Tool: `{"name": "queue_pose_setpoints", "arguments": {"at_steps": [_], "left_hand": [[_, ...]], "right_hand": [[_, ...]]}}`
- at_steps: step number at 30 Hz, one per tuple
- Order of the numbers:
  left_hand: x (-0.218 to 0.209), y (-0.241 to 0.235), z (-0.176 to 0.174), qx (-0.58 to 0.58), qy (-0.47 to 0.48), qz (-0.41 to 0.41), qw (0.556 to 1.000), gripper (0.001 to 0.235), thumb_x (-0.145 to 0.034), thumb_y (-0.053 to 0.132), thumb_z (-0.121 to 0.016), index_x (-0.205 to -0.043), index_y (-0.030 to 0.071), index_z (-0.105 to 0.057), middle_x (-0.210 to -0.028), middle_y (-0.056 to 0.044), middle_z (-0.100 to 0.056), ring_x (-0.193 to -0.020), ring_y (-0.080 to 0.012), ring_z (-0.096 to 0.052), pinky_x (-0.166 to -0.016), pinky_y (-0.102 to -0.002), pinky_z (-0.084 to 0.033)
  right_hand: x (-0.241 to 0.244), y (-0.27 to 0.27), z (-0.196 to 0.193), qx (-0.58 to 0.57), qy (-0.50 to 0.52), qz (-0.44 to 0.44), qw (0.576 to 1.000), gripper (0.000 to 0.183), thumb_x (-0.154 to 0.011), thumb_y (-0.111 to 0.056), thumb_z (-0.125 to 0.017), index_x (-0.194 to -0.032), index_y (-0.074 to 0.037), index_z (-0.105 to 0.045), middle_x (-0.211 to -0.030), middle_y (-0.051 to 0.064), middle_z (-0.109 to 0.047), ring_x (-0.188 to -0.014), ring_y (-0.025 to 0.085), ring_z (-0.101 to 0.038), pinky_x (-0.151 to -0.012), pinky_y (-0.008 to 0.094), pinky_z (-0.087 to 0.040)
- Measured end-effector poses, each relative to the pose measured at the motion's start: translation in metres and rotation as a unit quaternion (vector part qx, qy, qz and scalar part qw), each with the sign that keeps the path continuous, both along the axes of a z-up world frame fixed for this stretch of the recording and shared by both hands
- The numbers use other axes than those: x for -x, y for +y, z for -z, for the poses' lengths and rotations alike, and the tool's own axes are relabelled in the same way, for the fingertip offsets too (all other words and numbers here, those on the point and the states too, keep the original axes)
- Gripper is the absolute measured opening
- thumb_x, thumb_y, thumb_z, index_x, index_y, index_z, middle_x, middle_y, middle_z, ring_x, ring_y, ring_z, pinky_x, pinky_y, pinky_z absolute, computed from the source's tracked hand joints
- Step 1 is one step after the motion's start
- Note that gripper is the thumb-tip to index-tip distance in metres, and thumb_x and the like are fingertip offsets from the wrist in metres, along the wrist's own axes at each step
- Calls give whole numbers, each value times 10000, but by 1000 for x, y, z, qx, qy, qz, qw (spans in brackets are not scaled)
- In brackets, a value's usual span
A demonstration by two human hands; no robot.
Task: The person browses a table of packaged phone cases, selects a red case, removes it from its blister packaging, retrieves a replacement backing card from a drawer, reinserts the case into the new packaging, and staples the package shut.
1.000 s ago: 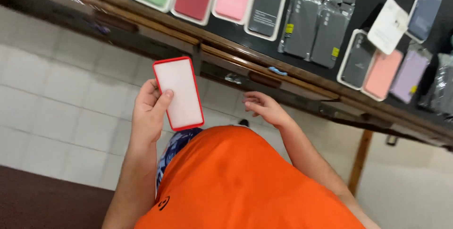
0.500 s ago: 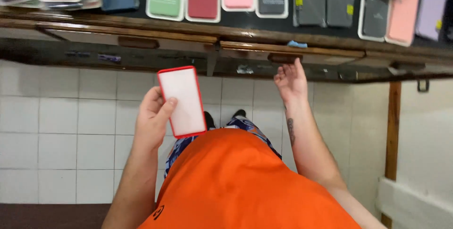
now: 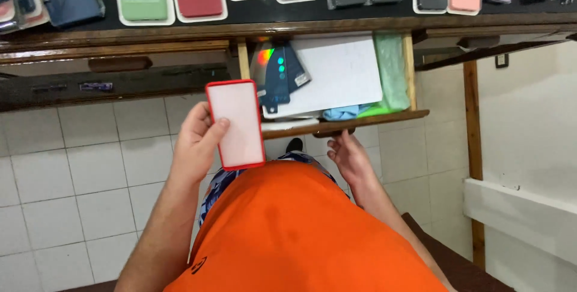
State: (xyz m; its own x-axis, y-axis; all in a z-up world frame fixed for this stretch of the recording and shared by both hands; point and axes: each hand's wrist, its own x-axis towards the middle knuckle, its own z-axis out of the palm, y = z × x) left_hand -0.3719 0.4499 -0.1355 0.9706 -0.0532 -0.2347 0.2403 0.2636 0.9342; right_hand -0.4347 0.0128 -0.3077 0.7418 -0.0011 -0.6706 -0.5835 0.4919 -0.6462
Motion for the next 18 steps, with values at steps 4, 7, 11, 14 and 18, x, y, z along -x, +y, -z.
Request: {"name": "queue_pose_setpoints", "arguments": {"at_steps": [4,7,11,14,18], "left_hand": [[-7,2,17,-22,-9,-21,999,299,-1150,119,-690,-1415,-12,-647,-1088,-107,-748,-968,-187,-749,-894,-374,-670],[-2,-2,9,-29,-10,-51,998,313,-1164,139,-691,-1435,-7,-633,-1111,-115,-745,-980,-183,-744,-915,-382,-672],[3,-5,2,-55,-31,-75,995,276,-1177,149,-662,-1400,-10,-628,-1084,-129,-723,-989,-190,-725,-935,-420,-672],[18,-10,2,-60,-23,-104,992,270,-1178,153,-661,-1391,-9,-625,-1080,-128,-717,-995,-187,-726,-938,-425,-672],[28,-18,-12,-64,-21,-130,989,257,-1173,140,-664,-1378,-8,-623,-1072,-116,-707,-1015,-185,-725,-956,-423,-672]], "right_hand": [[7,-19,-47,48,6,-87,995,543,-1127,-613,-694,-1381,-142,-602,-1413,102,-787,-1248,345,-749,-957,461,-603],[-19,-23,-137,215,-1,-363,907,454,-1141,-375,-709,-1430,-28,-755,-1187,179,-879,-1129,318,-828,-905,452,-616],[-87,-24,-176,430,-191,-369,802,313,-1020,-265,-901,-1296,-121,-870,-1102,102,-907,-1118,281,-859,-1019,432,-645],[-141,4,-154,517,-354,-385,677,557,-944,-387,-983,-1418,-168,-789,-1365,86,-792,-1358,305,-717,-1203,441,-532],[-186,92,-145,538,-345,-622,453,1194,-860,-620,-972,-1790,-80,-453,-1841,329,-374,-1739,512,-312,-1395,672,-290]]}}
